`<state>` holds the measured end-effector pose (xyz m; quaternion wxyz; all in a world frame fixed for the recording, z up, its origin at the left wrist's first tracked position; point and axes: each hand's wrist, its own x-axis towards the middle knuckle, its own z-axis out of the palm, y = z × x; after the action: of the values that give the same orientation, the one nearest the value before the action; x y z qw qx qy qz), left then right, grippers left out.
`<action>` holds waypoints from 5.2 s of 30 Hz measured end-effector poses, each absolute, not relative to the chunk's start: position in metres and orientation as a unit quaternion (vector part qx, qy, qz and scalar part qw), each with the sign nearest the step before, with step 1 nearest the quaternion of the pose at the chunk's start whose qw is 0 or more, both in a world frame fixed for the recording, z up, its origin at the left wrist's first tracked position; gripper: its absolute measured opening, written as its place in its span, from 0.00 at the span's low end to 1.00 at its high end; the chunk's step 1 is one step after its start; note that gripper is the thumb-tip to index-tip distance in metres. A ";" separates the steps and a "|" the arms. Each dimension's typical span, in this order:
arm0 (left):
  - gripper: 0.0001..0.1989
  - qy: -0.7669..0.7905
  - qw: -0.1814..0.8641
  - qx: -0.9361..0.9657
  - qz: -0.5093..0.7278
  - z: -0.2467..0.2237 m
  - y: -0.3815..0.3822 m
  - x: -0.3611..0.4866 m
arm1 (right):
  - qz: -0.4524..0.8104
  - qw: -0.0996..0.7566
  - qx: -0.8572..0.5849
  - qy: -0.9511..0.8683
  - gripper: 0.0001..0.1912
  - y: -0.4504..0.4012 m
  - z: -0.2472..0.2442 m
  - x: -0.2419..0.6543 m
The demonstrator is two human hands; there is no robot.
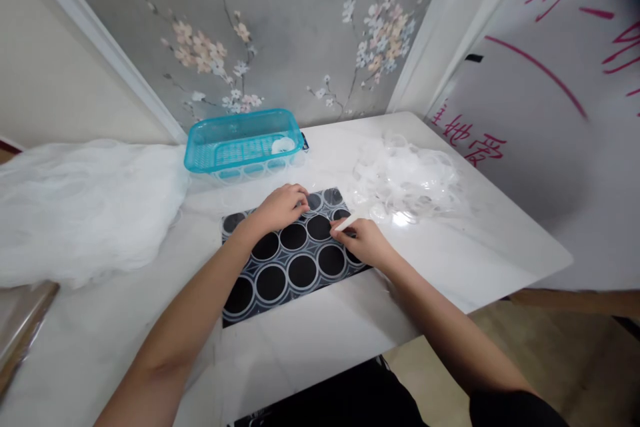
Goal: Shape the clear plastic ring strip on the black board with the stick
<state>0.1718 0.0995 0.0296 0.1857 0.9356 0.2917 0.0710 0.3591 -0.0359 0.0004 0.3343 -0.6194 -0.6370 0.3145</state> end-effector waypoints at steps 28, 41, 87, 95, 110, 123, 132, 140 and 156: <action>0.12 0.274 0.659 0.692 0.111 0.110 0.042 0.158 | 0.696 0.532 -0.287 -0.388 0.16 -0.058 0.027 0.348; 0.17 0.352 0.435 0.819 0.123 0.076 0.029 0.173 | 0.462 0.594 -0.487 -0.443 0.26 -0.057 0.034 0.382; 0.43 0.211 0.091 0.973 -0.023 0.022 -0.011 0.177 | 0.137 0.639 -0.643 -0.399 0.06 0.009 0.059 0.456; 0.32 0.223 -0.059 0.972 0.041 0.036 -0.080 0.091 | 0.622 0.654 -0.421 -0.092 0.05 -0.046 0.025 0.369; 0.38 0.381 -0.037 0.922 -0.058 0.003 -0.118 0.050 | 0.575 0.210 -0.270 -0.743 0.08 -0.016 0.009 0.237; 0.40 0.369 -0.022 0.928 -0.047 -0.004 -0.121 0.047 | 0.515 0.158 -0.263 -0.800 0.09 -0.011 0.002 0.235; 0.36 0.424 0.145 0.894 -0.007 0.006 -0.115 0.043 | 0.325 0.183 -0.212 -0.903 0.12 -0.023 -0.006 0.244; 0.29 0.449 0.280 0.848 0.008 0.013 -0.102 0.036 | 0.158 0.200 -0.209 -0.944 0.14 0.021 0.011 0.224; 0.25 0.360 0.045 0.932 -0.004 0.014 -0.107 0.041 | 0.649 0.474 -0.489 -0.339 0.08 -0.066 0.016 0.278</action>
<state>0.0410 -0.1067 0.0141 0.0449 0.9320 0.3596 -0.0043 0.2782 -0.0659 0.0161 0.4736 -0.4895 -0.3391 0.6489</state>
